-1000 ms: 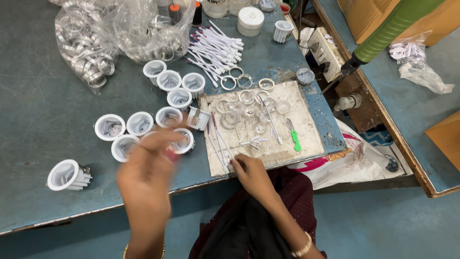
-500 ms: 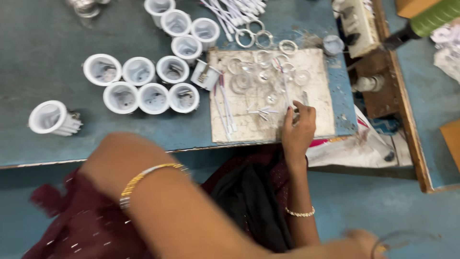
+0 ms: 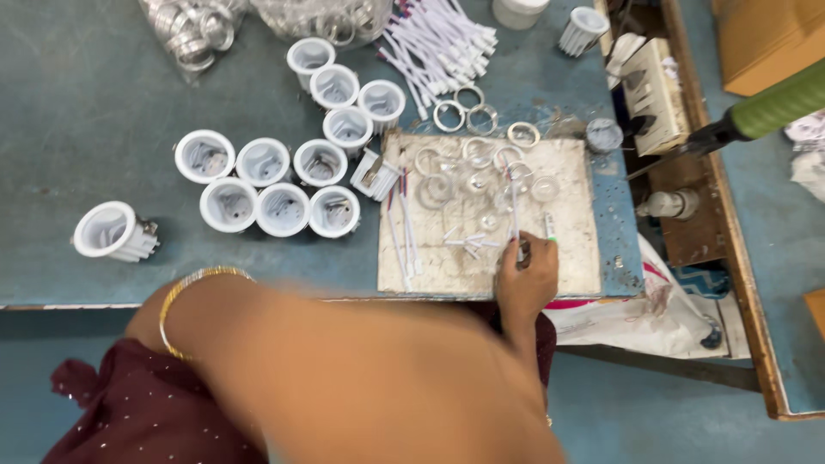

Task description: The person strips the outer insulation from white plastic tubes using a green utility knife, then twists the exposed inner wires together by hand. The person repeats this process on multiple tubes, placing the finished items on the workbench.

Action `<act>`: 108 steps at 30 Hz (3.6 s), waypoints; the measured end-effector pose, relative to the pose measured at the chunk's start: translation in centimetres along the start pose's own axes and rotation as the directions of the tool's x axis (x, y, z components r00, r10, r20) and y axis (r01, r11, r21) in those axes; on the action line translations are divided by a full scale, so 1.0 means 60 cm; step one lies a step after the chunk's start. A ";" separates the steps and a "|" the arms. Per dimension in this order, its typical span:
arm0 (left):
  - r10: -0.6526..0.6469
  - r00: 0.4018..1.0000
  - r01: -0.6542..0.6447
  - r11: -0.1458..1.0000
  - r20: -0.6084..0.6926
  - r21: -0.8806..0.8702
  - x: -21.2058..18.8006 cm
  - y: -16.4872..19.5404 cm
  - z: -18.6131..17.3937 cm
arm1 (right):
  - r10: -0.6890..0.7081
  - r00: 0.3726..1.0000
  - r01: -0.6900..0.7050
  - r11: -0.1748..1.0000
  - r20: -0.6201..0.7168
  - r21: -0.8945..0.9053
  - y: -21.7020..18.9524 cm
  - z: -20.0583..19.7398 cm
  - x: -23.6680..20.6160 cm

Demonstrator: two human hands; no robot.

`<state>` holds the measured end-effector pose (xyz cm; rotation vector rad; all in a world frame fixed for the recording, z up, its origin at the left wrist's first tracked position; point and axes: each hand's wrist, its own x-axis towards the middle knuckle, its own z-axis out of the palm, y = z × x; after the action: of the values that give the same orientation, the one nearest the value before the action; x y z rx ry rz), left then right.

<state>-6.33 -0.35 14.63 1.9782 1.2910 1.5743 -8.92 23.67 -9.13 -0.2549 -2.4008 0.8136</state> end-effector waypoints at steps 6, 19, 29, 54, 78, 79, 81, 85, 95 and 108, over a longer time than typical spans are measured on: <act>-0.500 0.218 0.970 0.020 -0.838 0.241 -0.121 -0.281 -0.342 | -0.007 1.000 0.007 1.000 0.008 -0.027 -0.004 -0.010 0.001; -0.341 -0.425 0.886 -0.349 -0.839 -0.307 -0.130 -0.466 -0.408 | 0.082 0.997 -0.082 0.995 0.006 -0.054 -0.015 -0.014 0.007; -0.192 -0.341 0.940 -0.076 -0.920 -0.333 -0.123 -0.429 -0.403 | 0.085 0.996 -0.084 0.994 0.009 -0.072 -0.017 -0.021 0.003; -0.680 0.242 0.552 0.683 -0.692 -0.478 -0.085 -0.228 0.067 | 0.050 0.666 -0.740 0.164 0.744 0.652 -0.006 -0.143 -0.080; -0.743 0.219 0.265 0.670 -0.633 -0.694 -0.111 -0.269 0.170 | 0.062 0.681 -0.702 0.340 0.730 0.626 -0.028 -0.144 -0.104; -0.736 0.220 0.243 0.677 -0.641 -0.694 -0.115 -0.274 0.176 | 0.069 0.677 -0.705 0.345 0.733 0.619 -0.029 -0.144 -0.103; -0.722 0.219 0.199 0.691 -0.656 -0.695 -0.120 -0.280 0.186 | 0.061 0.681 -0.701 0.343 0.730 0.625 -0.031 -0.145 -0.102; -0.717 0.187 0.166 0.697 -0.672 -0.698 -0.119 -0.286 0.192 | 0.082 0.674 -0.709 0.348 0.734 0.613 -0.036 -0.147 -0.100; -0.741 0.128 0.135 0.671 -0.659 -0.729 -0.110 -0.280 0.192 | 0.081 0.691 -0.682 0.402 0.718 0.611 -0.056 -0.156 -0.093; -0.734 0.118 0.102 0.679 -0.669 -0.727 -0.105 -0.274 0.192 | 0.078 0.699 -0.674 0.404 0.710 0.619 -0.046 -0.151 -0.092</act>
<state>-3.48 7.05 -4.86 -0.0526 1.3057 2.4384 0.87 24.02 -4.24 -0.1822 -2.0417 2.5680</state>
